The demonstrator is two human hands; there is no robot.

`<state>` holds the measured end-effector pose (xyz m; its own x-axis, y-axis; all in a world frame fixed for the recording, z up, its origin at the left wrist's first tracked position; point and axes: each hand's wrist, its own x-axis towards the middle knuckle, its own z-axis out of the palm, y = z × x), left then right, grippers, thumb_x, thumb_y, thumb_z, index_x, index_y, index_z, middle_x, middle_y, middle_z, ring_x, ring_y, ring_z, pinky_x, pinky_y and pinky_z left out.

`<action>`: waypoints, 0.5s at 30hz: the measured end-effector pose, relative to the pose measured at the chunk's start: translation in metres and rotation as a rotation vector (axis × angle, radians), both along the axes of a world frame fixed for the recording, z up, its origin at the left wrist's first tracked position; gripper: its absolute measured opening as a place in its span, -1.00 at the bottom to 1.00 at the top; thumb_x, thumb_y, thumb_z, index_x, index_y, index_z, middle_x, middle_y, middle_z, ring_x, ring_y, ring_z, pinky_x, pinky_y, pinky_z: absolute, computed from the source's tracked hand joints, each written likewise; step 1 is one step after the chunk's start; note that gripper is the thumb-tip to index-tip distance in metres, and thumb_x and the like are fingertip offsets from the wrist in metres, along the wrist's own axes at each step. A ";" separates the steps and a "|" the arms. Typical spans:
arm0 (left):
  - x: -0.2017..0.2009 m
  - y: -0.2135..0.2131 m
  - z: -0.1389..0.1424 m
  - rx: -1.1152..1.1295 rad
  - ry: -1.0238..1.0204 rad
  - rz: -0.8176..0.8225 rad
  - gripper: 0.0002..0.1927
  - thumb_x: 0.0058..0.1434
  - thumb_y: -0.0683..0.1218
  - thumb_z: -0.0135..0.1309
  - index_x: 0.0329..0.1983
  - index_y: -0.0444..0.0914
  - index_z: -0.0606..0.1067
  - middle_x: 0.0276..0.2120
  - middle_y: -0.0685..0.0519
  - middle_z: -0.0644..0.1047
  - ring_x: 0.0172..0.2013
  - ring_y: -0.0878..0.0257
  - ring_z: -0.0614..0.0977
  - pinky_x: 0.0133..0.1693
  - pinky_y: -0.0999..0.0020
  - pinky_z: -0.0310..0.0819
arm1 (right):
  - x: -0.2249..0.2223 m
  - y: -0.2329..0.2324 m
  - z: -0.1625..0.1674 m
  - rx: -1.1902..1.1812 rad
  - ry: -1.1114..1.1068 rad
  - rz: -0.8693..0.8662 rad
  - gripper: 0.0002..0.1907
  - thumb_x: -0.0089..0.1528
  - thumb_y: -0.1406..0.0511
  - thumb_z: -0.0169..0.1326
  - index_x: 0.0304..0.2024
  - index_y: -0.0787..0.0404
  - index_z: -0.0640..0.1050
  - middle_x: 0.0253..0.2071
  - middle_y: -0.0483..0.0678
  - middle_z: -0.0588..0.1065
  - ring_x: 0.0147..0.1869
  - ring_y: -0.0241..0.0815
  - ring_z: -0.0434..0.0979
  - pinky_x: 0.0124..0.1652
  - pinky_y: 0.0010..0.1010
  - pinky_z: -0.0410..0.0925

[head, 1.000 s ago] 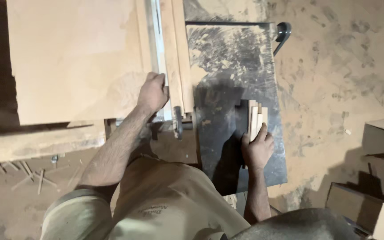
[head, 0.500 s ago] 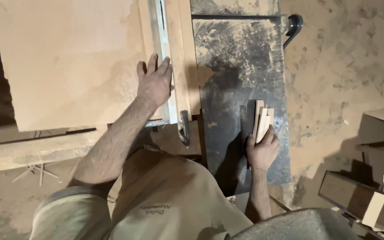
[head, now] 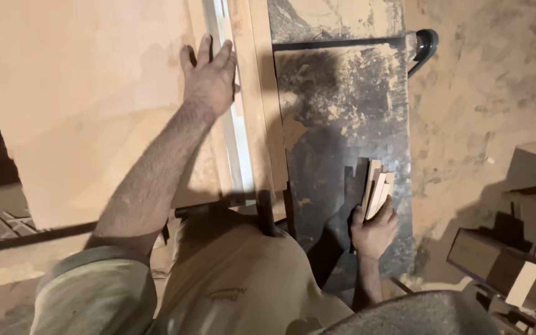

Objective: The person gathers small wooden sticks from a bucket and carries them to a table saw. They feed each stick along the saw fence to cut it into shorter pieces, stacking the cut pieces on the saw table, and return to the bucket to collect more sticks.

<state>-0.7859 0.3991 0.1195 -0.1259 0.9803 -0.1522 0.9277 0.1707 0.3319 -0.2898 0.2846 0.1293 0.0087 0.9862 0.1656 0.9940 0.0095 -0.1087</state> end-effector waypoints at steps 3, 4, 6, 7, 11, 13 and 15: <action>-0.016 0.021 -0.005 0.018 0.050 -0.018 -0.21 0.25 0.04 0.17 0.49 -0.32 0.23 0.53 -0.03 0.12 0.51 -0.17 -0.07 0.34 -0.52 -0.39 | -0.001 0.004 0.000 -0.006 -0.010 0.021 -0.16 0.27 0.05 0.16 0.50 0.25 0.24 0.21 0.36 0.34 0.24 0.43 0.35 0.20 0.16 0.26; -0.022 0.029 -0.008 0.016 0.038 -0.012 -0.21 0.24 0.04 0.18 0.49 -0.31 0.23 0.53 -0.03 0.12 0.50 -0.17 -0.06 0.33 -0.52 -0.39 | -0.002 0.005 0.001 -0.019 0.000 0.009 -0.16 0.26 0.05 0.16 0.49 0.25 0.24 0.21 0.36 0.34 0.24 0.43 0.34 0.20 0.17 0.26; -0.036 0.046 -0.016 0.014 0.016 0.000 -0.20 0.22 0.05 0.19 0.48 -0.31 0.23 0.51 -0.03 0.13 0.49 -0.17 -0.06 0.32 -0.53 -0.39 | -0.005 0.006 0.002 -0.040 0.022 -0.014 -0.15 0.24 0.06 0.15 0.49 0.26 0.25 0.21 0.36 0.34 0.25 0.44 0.34 0.20 0.17 0.25; -0.042 0.055 -0.021 0.034 0.039 -0.003 -0.20 0.21 0.04 0.19 0.47 -0.31 0.24 0.51 -0.04 0.14 0.48 -0.17 -0.05 0.31 -0.53 -0.39 | -0.007 0.006 0.003 -0.050 0.019 -0.035 -0.16 0.24 0.05 0.15 0.49 0.26 0.25 0.21 0.35 0.34 0.24 0.44 0.34 0.19 0.18 0.25; -0.073 0.093 -0.038 0.104 0.064 -0.006 -0.22 0.19 0.04 0.20 0.44 -0.31 0.28 0.49 -0.07 0.18 0.48 -0.19 -0.03 0.29 -0.54 -0.37 | -0.018 0.008 0.007 -0.055 0.017 -0.073 -0.18 0.25 0.04 0.15 0.47 0.27 0.28 0.21 0.36 0.35 0.22 0.44 0.34 0.17 0.17 0.25; -0.095 0.114 -0.039 0.154 0.096 -0.008 -0.27 0.25 0.02 0.19 0.44 -0.34 0.30 0.49 -0.12 0.21 0.50 -0.21 0.02 0.32 -0.54 -0.34 | -0.024 0.011 0.010 -0.041 0.041 -0.065 -0.20 0.27 0.05 0.14 0.45 0.29 0.29 0.20 0.37 0.36 0.21 0.42 0.35 0.16 0.14 0.26; -0.109 0.135 -0.034 0.227 0.173 -0.024 -0.34 0.36 -0.04 0.15 0.46 -0.39 0.31 0.50 -0.22 0.26 0.52 -0.23 0.10 0.38 -0.52 -0.31 | -0.028 0.013 0.012 -0.025 0.078 -0.061 -0.23 0.29 0.07 0.13 0.44 0.31 0.30 0.18 0.37 0.36 0.20 0.37 0.37 0.15 0.09 0.29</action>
